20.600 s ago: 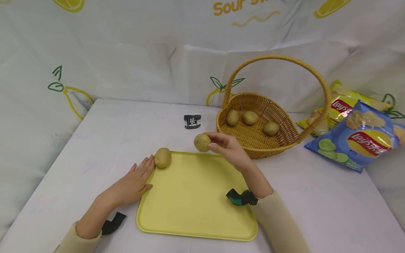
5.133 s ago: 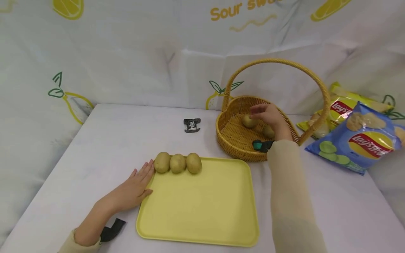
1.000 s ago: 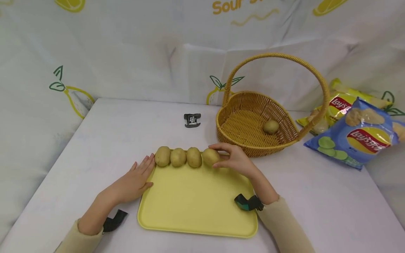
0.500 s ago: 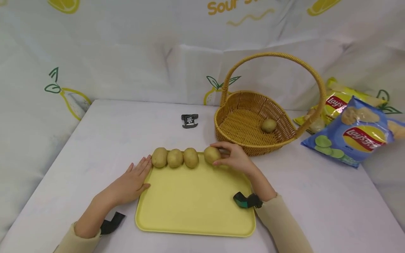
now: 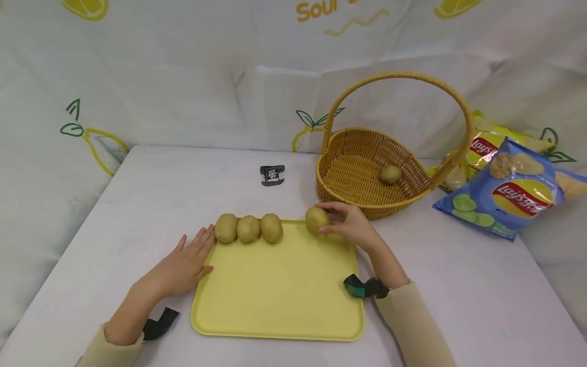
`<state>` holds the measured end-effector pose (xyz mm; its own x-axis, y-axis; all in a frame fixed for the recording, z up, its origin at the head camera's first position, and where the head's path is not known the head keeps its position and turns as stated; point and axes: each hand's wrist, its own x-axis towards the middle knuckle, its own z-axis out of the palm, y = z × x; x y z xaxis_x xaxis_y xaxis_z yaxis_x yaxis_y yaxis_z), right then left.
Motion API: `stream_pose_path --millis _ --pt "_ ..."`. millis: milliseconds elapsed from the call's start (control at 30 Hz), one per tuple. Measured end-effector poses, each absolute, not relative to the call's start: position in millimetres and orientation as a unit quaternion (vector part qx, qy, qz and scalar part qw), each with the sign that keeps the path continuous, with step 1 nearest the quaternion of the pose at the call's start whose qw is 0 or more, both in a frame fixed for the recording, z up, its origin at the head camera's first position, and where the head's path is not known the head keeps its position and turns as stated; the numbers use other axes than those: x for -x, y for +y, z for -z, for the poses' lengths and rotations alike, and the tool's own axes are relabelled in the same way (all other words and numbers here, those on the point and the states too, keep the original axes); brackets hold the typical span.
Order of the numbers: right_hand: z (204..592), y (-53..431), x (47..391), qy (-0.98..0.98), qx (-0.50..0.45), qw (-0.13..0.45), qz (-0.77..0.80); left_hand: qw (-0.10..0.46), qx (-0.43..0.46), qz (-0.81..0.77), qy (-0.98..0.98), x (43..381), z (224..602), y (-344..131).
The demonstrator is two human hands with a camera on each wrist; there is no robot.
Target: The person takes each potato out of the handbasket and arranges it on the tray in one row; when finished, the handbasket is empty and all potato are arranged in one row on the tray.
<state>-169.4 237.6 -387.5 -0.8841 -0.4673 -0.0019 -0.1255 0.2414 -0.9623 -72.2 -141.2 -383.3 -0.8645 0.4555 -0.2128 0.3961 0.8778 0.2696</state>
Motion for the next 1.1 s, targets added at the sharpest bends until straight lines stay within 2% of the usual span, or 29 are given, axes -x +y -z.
stream_pose_path --millis 333,667,1100 --pt "385 242 166 0.778 0.194 0.149 0.578 0.138 -0.214 -0.171 0.952 72 391 -149" --pt "387 261 156 0.799 0.195 0.194 0.535 0.122 -0.223 -0.154 0.955 69 390 -149" --pt "404 251 172 0.779 0.221 0.201 0.551 0.135 -0.21 -0.167 0.954 72 392 -156"
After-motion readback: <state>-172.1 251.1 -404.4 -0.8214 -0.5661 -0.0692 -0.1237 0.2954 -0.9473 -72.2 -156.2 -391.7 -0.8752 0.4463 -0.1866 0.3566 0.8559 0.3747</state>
